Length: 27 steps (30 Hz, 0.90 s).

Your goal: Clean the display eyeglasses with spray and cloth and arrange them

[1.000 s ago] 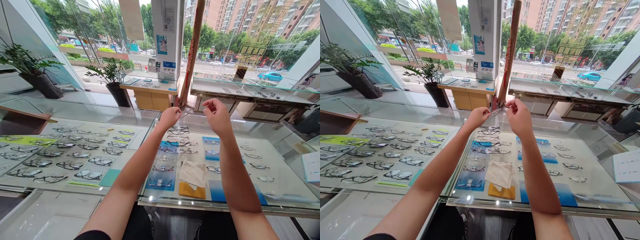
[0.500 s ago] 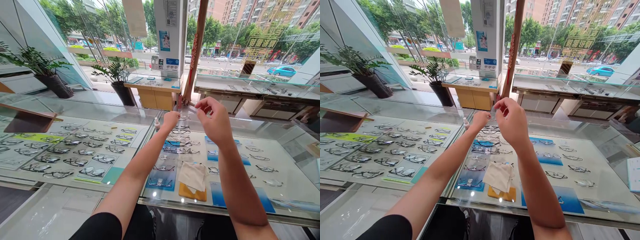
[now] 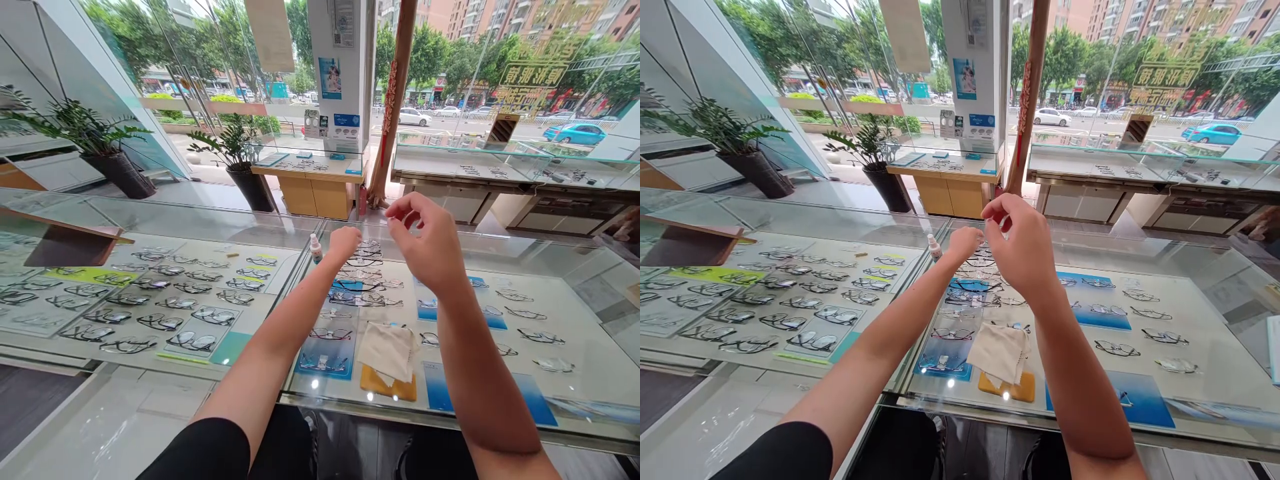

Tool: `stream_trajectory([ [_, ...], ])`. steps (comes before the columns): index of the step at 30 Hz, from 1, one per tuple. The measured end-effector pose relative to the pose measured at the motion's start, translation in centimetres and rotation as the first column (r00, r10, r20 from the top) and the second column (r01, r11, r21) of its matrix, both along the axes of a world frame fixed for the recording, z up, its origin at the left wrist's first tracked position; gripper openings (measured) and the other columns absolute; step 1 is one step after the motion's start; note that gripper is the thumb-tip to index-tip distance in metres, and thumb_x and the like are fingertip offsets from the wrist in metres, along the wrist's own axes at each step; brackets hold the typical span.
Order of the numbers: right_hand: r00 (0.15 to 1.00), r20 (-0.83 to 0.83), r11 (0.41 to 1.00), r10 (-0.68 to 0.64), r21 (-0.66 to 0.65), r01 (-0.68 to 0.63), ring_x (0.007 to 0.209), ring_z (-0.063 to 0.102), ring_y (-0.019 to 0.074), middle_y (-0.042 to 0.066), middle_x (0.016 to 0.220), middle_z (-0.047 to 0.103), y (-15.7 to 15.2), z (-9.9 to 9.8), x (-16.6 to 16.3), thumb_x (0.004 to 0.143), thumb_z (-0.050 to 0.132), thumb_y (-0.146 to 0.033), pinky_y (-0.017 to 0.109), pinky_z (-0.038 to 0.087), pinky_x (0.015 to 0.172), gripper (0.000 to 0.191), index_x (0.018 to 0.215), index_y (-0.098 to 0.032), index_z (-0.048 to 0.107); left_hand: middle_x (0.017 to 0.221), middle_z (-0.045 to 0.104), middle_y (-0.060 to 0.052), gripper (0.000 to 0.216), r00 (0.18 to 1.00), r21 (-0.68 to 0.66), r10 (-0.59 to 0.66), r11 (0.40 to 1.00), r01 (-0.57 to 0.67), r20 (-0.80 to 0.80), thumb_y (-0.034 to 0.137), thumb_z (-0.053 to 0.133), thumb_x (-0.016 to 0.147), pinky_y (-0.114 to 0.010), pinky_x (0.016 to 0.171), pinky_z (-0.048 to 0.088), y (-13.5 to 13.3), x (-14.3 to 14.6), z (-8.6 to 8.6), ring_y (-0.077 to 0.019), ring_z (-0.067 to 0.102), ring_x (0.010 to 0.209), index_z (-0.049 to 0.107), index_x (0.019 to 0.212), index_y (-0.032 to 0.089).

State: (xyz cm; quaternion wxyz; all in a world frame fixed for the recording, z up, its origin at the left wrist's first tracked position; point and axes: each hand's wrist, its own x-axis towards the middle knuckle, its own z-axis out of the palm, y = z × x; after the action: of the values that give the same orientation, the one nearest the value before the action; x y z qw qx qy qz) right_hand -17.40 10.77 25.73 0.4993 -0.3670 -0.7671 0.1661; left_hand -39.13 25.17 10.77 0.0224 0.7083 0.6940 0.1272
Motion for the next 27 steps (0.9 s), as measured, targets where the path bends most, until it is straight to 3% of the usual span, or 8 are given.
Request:
stream_trajectory([
  [3, 1.000, -0.001, 0.999, 0.022, 0.046, -0.022, 0.088, 0.060, 0.0225, 0.005, 0.098, 0.071, -0.2, 0.1, 0.1, 0.097, 0.056, -0.019, 0.042, 0.048, 0.082, 0.012, 0.096, -0.025, 0.067, 0.115, 0.081, -0.017, 0.036, 1.000, 0.049, -0.006, 0.999, 0.006, 0.016, 0.033, 0.060, 0.101, -0.037, 0.086, 0.050, -1.7, 1.2, 2.9, -0.0311, 0.072, 0.106, 0.080, 0.128, 0.020],
  [5, 1.000, 0.006, 0.996, 0.029, 0.088, -0.030, 0.090, 0.060, 0.0230, 0.005, 0.100, 0.070, -0.3, 0.2, 0.3, 0.096, 0.055, -0.016, 0.043, 0.048, 0.084, 0.014, 0.096, -0.025, 0.066, 0.102, 0.080, -0.013, 0.032, 0.995, 0.149, -0.060, 0.988, 0.048, 0.078, 0.039, 0.059, 0.102, -0.035, 0.079, 0.047, -4.3, 2.1, 6.0, -0.0280, 0.070, 0.095, 0.081, 0.117, 0.021],
  [10, 0.998, 0.028, 0.987, 0.047, 0.154, -0.051, 0.090, 0.060, 0.0237, 0.005, 0.096, 0.068, -0.9, 0.4, 0.4, 0.093, 0.054, -0.014, 0.043, 0.047, 0.084, 0.016, 0.093, -0.026, 0.064, 0.061, 0.053, 0.000, 0.034, 0.898, 0.446, -0.307, 0.883, 0.145, 0.315, 0.049, 0.059, 0.104, -0.033, 0.063, 0.033, -16.5, 3.2, 13.8, -0.0160, 0.047, 0.060, 0.076, 0.093, 0.022],
  [14, 0.998, 0.037, 0.980, 0.059, 0.186, -0.065, 0.088, 0.059, 0.0248, 0.005, 0.091, 0.069, -1.9, 0.5, 0.2, 0.091, 0.053, -0.015, 0.044, 0.046, 0.083, 0.015, 0.089, -0.026, 0.063, 0.057, 0.043, 0.003, 0.036, 0.912, 0.437, -0.278, 0.890, 0.127, 0.301, 0.051, 0.059, 0.103, -0.033, 0.063, 0.030, -26.7, 0.8, 16.1, -0.0145, 0.040, 0.056, 0.074, 0.085, 0.024],
  [17, 0.996, 0.042, 0.977, 0.075, 0.195, -0.082, 0.083, 0.058, 0.0240, 0.005, 0.087, 0.068, -3.0, 0.6, 0.0, 0.094, 0.054, -0.021, 0.042, 0.045, 0.080, 0.012, 0.091, -0.027, 0.064, 0.058, 0.048, 0.002, 0.035, 0.965, 0.342, -0.128, 0.939, 0.043, 0.229, 0.051, 0.059, 0.101, -0.033, 0.063, 0.030, -32.7, -3.1, 15.2, -0.0148, 0.043, 0.056, 0.075, 0.084, 0.025],
  [21, 0.988, 0.097, 0.989, 0.119, 0.080, -0.127, 0.061, 0.045, 0.0181, -0.001, 0.070, 0.059, -3.9, -0.5, -0.7, 0.103, 0.054, -0.033, 0.038, 0.038, 0.070, 0.015, 0.105, -0.026, 0.067, 0.062, 0.056, 0.000, 0.035, 0.974, 0.143, 0.156, 0.973, -0.180, 0.166, 0.052, 0.058, 0.098, -0.032, 0.063, 0.029, -39.8, -9.6, 11.3, -0.0168, 0.050, 0.059, 0.075, 0.084, 0.024],
  [24, 0.970, 0.192, 0.989, 0.151, -0.034, -0.147, 0.056, 0.040, 0.0166, -0.005, 0.061, 0.049, -3.7, -3.4, -1.2, 0.102, 0.057, -0.042, 0.035, 0.033, 0.066, 0.021, 0.110, -0.025, 0.067, 0.063, 0.061, -0.001, 0.036, 0.942, 0.025, 0.305, 0.950, -0.311, 0.140, 0.053, 0.056, 0.097, -0.032, 0.063, 0.028, -44.5, -13.2, 7.2, -0.0192, 0.054, 0.062, 0.072, 0.082, 0.025],
  [27, 0.938, 0.321, 0.989, 0.133, -0.103, -0.105, 0.063, 0.048, 0.0184, -0.003, 0.066, 0.053, -3.1, -7.8, -0.9, 0.099, 0.057, -0.045, 0.034, 0.032, 0.067, 0.025, 0.105, -0.023, 0.068, 0.065, 0.063, -0.002, 0.037, 0.914, -0.013, 0.371, 0.927, -0.374, 0.162, 0.053, 0.052, 0.099, -0.032, 0.062, 0.029, -48.0, -14.8, 3.2, -0.0206, 0.056, 0.063, 0.069, 0.081, 0.025],
])
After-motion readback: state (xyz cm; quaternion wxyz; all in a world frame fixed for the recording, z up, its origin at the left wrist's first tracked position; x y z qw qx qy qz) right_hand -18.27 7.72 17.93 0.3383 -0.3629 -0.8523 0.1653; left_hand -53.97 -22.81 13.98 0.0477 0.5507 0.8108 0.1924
